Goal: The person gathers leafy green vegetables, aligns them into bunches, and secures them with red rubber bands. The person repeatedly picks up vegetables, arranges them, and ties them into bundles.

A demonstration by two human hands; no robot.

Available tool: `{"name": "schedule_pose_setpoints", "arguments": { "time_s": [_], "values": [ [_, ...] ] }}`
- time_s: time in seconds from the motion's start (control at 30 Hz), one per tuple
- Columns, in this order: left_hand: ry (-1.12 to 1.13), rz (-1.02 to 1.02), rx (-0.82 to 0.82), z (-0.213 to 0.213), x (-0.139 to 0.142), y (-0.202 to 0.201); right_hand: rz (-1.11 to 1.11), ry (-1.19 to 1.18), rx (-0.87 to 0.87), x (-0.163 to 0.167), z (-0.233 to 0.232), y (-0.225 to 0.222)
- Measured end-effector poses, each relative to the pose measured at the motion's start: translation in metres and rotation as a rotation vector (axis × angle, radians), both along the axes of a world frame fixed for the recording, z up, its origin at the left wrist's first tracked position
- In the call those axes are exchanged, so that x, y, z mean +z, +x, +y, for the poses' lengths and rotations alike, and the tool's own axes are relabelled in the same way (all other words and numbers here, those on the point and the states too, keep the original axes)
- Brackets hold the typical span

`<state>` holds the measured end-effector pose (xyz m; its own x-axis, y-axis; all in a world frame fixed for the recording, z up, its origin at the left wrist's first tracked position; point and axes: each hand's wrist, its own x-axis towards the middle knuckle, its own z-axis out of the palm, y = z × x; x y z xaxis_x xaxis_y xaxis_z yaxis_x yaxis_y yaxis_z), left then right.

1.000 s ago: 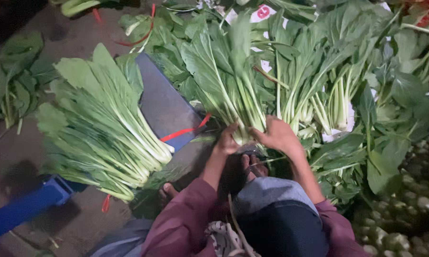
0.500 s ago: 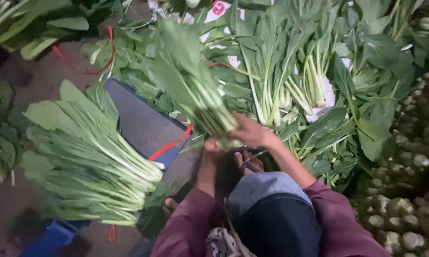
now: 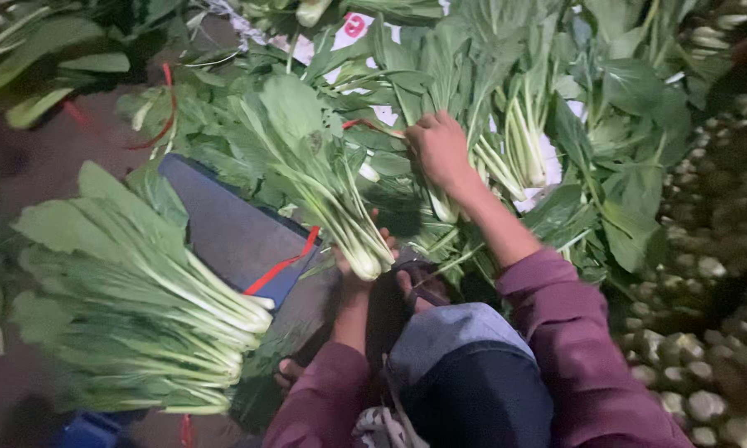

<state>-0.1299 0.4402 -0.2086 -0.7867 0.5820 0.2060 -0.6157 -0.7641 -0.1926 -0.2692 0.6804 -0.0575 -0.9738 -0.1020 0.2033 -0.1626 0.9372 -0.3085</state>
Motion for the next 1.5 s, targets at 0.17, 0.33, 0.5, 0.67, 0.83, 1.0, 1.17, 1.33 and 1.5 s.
{"name": "schedule_pose_setpoints", "arguments": {
  "time_s": [0.17,0.33,0.5,0.67,0.83,1.0,1.17,1.33,1.5],
  "values": [
    [-0.140,-0.146,0.046,-0.004,-0.005,0.009,-0.185,0.172,0.178,0.066,0.074,-0.007],
    [-0.204,-0.256,-0.004,0.005,-0.006,0.007,0.405,0.375,-0.365,0.164,0.133,0.049],
    [-0.201,-0.154,0.001,0.009,0.002,0.002,-0.296,-0.050,-0.491,0.056,0.007,0.107],
    [-0.228,-0.259,0.089,0.003,0.009,-0.001,-0.138,-0.039,-0.445,-0.021,-0.018,0.123],
    [-0.119,-0.242,0.102,0.007,0.011,-0.006,-0.629,-1.235,-0.561,0.047,0.063,0.106],
    [-0.092,-0.157,0.002,0.010,0.006,-0.003,-0.350,-1.309,-0.467,0.102,0.055,0.112],
    [-0.182,-0.432,0.022,0.011,0.000,0.000,-0.261,-0.854,-0.090,0.091,-0.020,0.109],
    [-0.235,-0.503,0.084,0.013,0.003,-0.003,-0.444,-0.511,0.106,0.060,-0.080,0.116],
    [-0.320,0.177,0.233,0.019,0.015,0.001,0.003,-0.118,-0.050,0.046,-0.016,0.113]
  ]
}}
